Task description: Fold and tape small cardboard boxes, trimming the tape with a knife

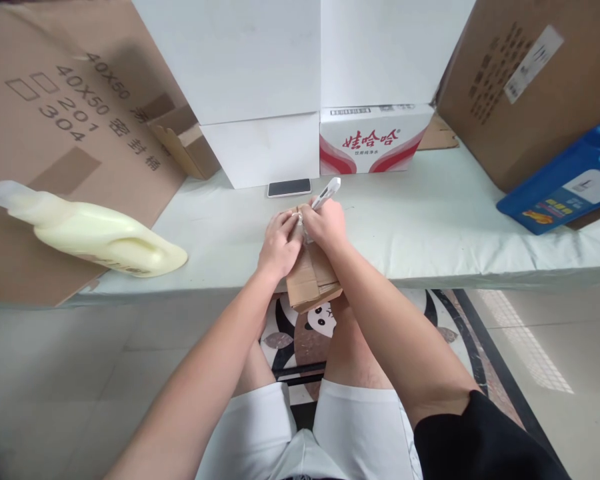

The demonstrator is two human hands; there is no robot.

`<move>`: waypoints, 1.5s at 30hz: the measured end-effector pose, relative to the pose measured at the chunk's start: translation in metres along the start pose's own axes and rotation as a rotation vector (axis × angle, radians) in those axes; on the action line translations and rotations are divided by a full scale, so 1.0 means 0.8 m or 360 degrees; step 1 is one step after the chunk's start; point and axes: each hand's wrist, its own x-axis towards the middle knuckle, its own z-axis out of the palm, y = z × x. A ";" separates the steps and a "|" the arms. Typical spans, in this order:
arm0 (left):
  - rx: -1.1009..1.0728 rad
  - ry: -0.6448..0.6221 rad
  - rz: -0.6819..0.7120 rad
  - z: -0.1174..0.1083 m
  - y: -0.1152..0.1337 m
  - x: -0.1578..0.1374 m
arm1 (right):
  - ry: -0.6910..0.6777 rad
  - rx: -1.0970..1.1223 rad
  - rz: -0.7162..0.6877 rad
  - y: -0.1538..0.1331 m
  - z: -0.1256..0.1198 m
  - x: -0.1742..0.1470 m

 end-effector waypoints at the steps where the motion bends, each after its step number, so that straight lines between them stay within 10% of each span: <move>1: -0.0007 0.0011 0.0014 0.001 -0.002 0.001 | 0.0003 0.0006 -0.0004 0.000 0.000 0.000; 15: -0.0177 0.0062 0.0148 0.002 -0.011 0.003 | 0.0135 0.0201 -0.0142 0.015 0.010 0.004; 24: -0.0544 0.0302 -0.0144 -0.058 0.003 -0.005 | 0.0064 0.0109 -0.0081 0.019 0.009 0.005; 29: -0.0791 0.0112 -0.0252 -0.081 -0.014 -0.020 | 0.0032 0.0246 -0.0088 0.010 0.007 0.011; 35: -0.0962 0.0415 -0.0432 -0.095 -0.068 -0.019 | 0.0559 0.0951 0.0215 0.081 -0.016 -0.002; 38: -0.1063 0.0398 -0.0753 -0.087 -0.105 -0.014 | 0.0266 0.0995 0.0543 0.133 0.000 -0.033; 45: -0.1297 0.0272 -0.0859 -0.055 -0.119 -0.026 | 0.0026 0.1170 0.0476 0.148 0.031 -0.061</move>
